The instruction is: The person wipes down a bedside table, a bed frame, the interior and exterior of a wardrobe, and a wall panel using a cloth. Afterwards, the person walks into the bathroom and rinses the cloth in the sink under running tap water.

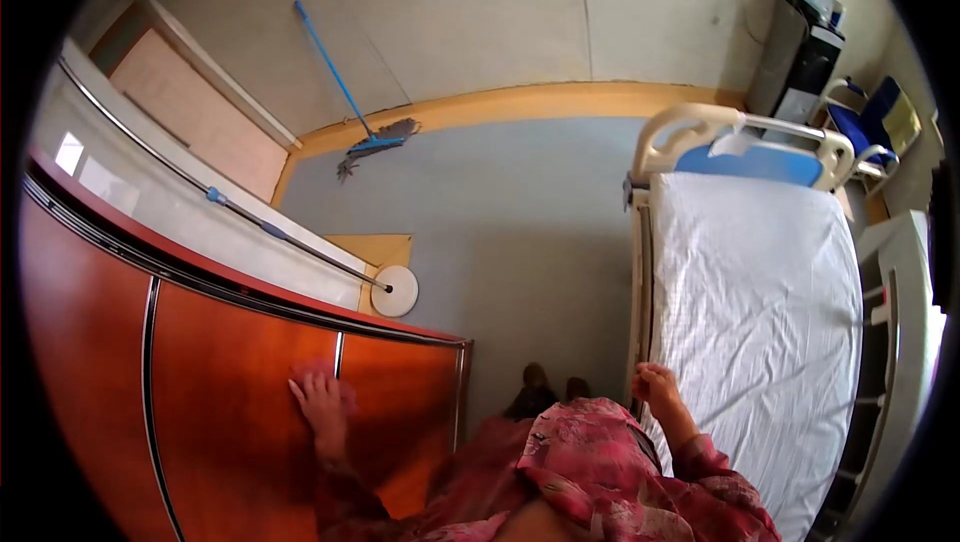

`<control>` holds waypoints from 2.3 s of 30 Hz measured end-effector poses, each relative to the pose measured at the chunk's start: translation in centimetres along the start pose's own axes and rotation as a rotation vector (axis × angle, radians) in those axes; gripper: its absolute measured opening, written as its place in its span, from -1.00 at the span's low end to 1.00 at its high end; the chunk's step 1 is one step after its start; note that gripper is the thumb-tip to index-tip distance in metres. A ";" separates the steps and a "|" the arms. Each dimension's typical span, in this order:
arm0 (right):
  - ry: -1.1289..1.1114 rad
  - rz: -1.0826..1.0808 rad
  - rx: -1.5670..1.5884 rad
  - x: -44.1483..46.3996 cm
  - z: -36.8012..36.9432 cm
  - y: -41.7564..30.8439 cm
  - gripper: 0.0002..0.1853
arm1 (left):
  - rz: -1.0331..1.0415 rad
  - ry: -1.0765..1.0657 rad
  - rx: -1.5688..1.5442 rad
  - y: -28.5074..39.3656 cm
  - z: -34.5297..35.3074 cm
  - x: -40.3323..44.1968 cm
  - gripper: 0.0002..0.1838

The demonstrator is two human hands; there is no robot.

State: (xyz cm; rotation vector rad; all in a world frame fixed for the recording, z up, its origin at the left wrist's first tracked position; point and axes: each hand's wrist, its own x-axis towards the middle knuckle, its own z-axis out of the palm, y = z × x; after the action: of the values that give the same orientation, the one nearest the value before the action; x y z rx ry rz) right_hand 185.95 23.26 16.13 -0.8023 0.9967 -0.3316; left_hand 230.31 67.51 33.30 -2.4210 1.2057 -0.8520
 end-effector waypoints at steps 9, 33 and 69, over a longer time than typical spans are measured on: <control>-0.041 0.065 -0.076 7.3 8.3 -4.4 -0.80 | -0.200 0.118 0.071 -0.6 3.8 8.8 -0.78; -0.280 -0.351 -1.036 41.3 17.5 -21.6 -0.75 | -0.483 -0.752 -0.049 0.5 19.8 27.3 -0.65; -0.309 -0.340 -1.794 80.6 28.2 -41.8 -0.80 | -1.509 -0.749 0.077 -8.1 40.9 51.3 -0.69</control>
State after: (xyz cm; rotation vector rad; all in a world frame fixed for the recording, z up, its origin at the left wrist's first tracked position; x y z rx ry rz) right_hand 256.31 -39.75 5.33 -2.5468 0.6557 0.5505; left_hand 285.22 31.69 24.73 -2.8127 -1.0375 -0.1016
